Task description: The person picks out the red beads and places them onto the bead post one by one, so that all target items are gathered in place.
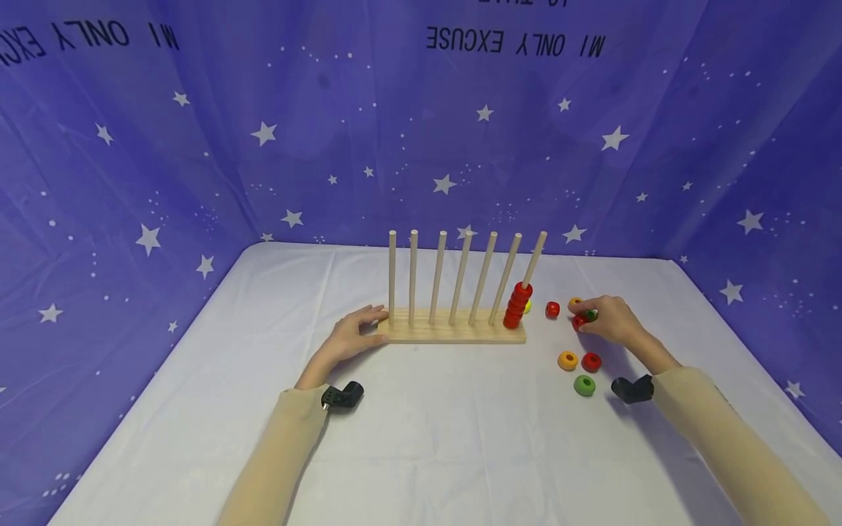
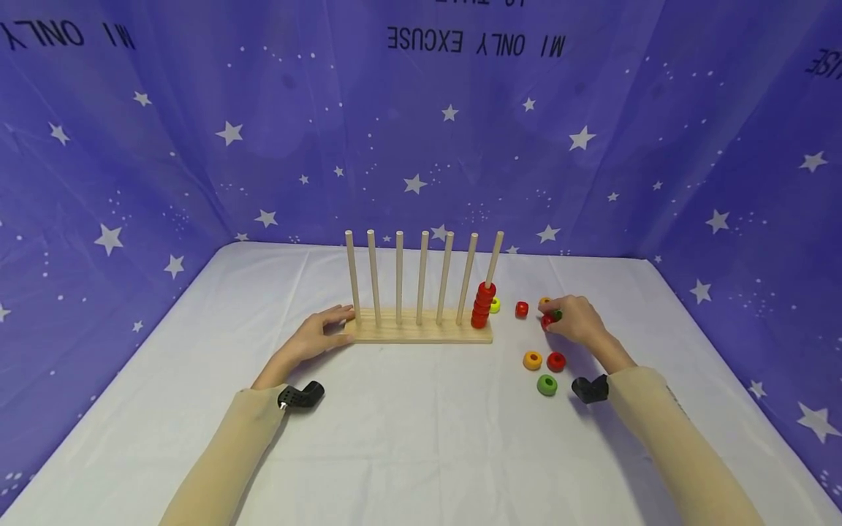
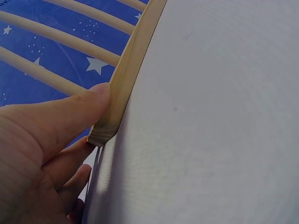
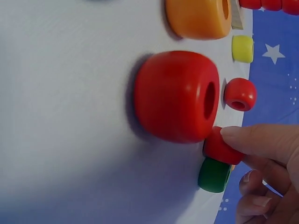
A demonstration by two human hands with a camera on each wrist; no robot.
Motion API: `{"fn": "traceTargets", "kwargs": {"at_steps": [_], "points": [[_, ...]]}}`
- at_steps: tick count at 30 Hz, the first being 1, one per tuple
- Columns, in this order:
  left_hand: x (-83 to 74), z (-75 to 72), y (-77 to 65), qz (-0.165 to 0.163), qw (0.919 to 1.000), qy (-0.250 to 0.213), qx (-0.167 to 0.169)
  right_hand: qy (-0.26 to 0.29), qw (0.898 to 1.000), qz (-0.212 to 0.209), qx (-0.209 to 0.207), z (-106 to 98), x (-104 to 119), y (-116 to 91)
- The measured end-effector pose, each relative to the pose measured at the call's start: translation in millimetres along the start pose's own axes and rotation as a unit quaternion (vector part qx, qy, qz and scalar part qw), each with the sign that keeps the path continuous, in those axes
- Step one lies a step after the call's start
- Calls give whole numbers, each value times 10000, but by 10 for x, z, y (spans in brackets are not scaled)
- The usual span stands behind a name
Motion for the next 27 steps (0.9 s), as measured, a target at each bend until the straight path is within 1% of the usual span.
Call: {"fn": "traceTargets", "kwargs": {"at_steps": [4, 6, 11, 21, 27], "points": [[7, 0, -14, -95, 9999, -46, 38, -56, 9999, 33, 118, 23, -31, -18], [6, 0, -19, -71, 10000, -29, 43, -72, 9999, 28, 128, 29, -43, -25], [-10, -5, -15, 22, 10000, -68, -2, -106, 9999, 6, -2, 19, -57, -31], [-18, 0, -10, -87, 9999, -48, 41, -100, 9997, 70, -190, 9, -67, -57], [-3, 8, -6, -21, 10000, -79, 28, -6, 9991, 59, -413, -20, -45, -47]]}}
Point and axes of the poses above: each hand's wrist, its own y-axis towards the middle knuckle, its own z-axis out of the palm, x = y × z, the point moved 2 cm from there along y, towards the middle knuckle, and after that the axes turned 14 degrees about -x, right-handed, at the moved point
